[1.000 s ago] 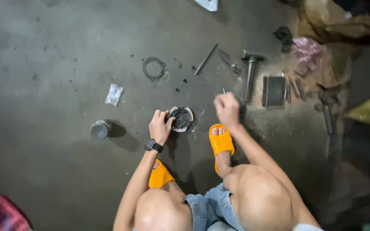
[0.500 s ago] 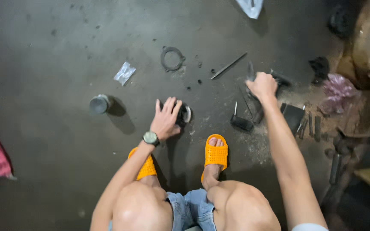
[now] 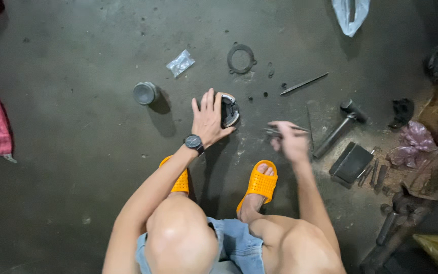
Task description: The person sits on the floor and assembles a circular mechanical component, likely a clutch assembly. They place friction plates and metal plates into the housing, then use pliers to install retaining clips around the perimeter.
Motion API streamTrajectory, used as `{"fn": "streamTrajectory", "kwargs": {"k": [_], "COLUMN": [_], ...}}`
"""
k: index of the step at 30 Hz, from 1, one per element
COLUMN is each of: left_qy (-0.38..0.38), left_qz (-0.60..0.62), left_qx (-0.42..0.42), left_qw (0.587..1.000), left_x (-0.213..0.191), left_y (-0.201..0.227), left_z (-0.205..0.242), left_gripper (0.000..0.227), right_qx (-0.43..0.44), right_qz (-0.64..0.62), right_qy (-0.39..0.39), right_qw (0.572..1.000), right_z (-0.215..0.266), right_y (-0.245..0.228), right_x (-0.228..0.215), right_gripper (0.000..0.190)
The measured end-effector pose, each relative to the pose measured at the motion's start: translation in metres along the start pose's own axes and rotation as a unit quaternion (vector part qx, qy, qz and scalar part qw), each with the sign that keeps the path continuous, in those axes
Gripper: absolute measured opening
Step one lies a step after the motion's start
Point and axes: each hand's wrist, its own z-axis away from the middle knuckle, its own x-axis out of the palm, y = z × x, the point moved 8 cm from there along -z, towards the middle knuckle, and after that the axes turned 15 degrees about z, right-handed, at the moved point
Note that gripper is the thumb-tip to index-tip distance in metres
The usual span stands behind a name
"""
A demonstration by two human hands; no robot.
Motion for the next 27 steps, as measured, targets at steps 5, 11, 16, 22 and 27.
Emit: {"fn": "streamTrajectory", "kwargs": {"k": [5, 11, 16, 22, 27], "left_qy": [0.03, 0.028, 0.015, 0.01, -0.065], "left_qz": [-0.01, -0.018, -0.016, -0.028, -0.122], "left_qx": [0.031, 0.047, 0.035, 0.041, 0.206], "left_qw": [0.999, 0.998, 0.999, 0.999, 0.969], "left_x": [0.022, 0.02, 0.021, 0.016, 0.02], "left_y": [-0.017, -0.014, -0.017, -0.015, 0.004], "left_z": [-0.003, -0.003, -0.003, -0.011, 0.0], "left_gripper": [0.108, 0.106, 0.106, 0.107, 0.063], "right_qx": [-0.274, -0.447, -0.477, -0.353, -0.406], "right_qz": [0.06, 0.125, 0.085, 0.166, 0.073], "right_qy": [0.145, 0.167, 0.236, 0.106, 0.188], "right_qw": [0.949, 0.87, 0.842, 0.915, 0.891], "right_z": [0.025, 0.029, 0.059, 0.016, 0.058], "right_y": [-0.097, -0.12, -0.165, -0.129, -0.17], "right_x": [0.031, 0.059, 0.041, 0.068, 0.026], "right_gripper": [0.017, 0.016, 0.015, 0.011, 0.015]}}
